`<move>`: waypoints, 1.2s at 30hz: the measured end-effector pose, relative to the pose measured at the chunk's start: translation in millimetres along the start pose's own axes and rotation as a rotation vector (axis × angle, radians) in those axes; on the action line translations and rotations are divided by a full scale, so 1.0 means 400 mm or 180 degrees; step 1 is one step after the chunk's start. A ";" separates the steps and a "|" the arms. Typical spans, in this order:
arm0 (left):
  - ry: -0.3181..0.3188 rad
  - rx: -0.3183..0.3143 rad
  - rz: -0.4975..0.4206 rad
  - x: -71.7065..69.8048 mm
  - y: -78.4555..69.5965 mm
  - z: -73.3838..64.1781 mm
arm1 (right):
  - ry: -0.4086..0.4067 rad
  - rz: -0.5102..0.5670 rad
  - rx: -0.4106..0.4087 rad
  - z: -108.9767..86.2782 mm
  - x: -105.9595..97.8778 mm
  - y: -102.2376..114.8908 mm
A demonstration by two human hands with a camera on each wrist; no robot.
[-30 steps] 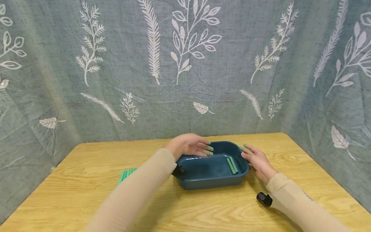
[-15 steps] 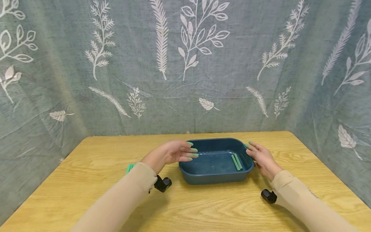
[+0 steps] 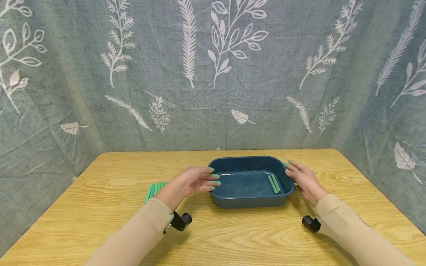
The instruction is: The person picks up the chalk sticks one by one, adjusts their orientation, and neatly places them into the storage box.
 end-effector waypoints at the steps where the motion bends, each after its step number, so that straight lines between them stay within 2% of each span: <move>1: -0.0023 0.0029 -0.0022 -0.003 0.003 -0.002 | -0.0001 0.0010 -0.0007 0.000 0.001 0.000; 6: -0.0163 0.0195 -0.0085 -0.019 0.018 -0.014 | 0.0003 0.0015 -0.0009 0.002 0.002 0.003; 7: -0.0176 0.0226 -0.0123 -0.022 0.020 -0.018 | 0.0068 0.0016 -0.0017 0.002 0.004 0.004; 12: -0.0112 0.0327 -0.0247 -0.034 0.022 -0.039 | 0.0091 0.0010 0.0026 0.001 0.004 0.009; 16: -0.0047 0.0302 -0.0236 -0.043 0.022 -0.053 | 0.0095 -0.0005 0.0044 0.003 0.002 0.006; 21: -0.0060 0.0263 -0.0292 -0.065 0.023 -0.070 | 0.0113 -0.0001 0.0051 0.003 0.003 0.006; 29: -0.0250 0.0302 0.0029 -0.125 0.017 -0.104 | 0.0109 0.0013 0.0061 -0.002 0.001 0.009; 36: -0.0575 0.0346 0.0438 -0.192 0.029 -0.131 | 0.0115 0.0001 0.0099 -0.003 0.005 0.006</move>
Point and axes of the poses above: each hand's wrist, its own z-axis towards the middle knuckle, its own x-axis out of the palm, y = z × x, the point moved 5 cm from there along z, towards the middle knuckle, and after that the axes turned 6 degrees about -x, right-handed, at the moved point
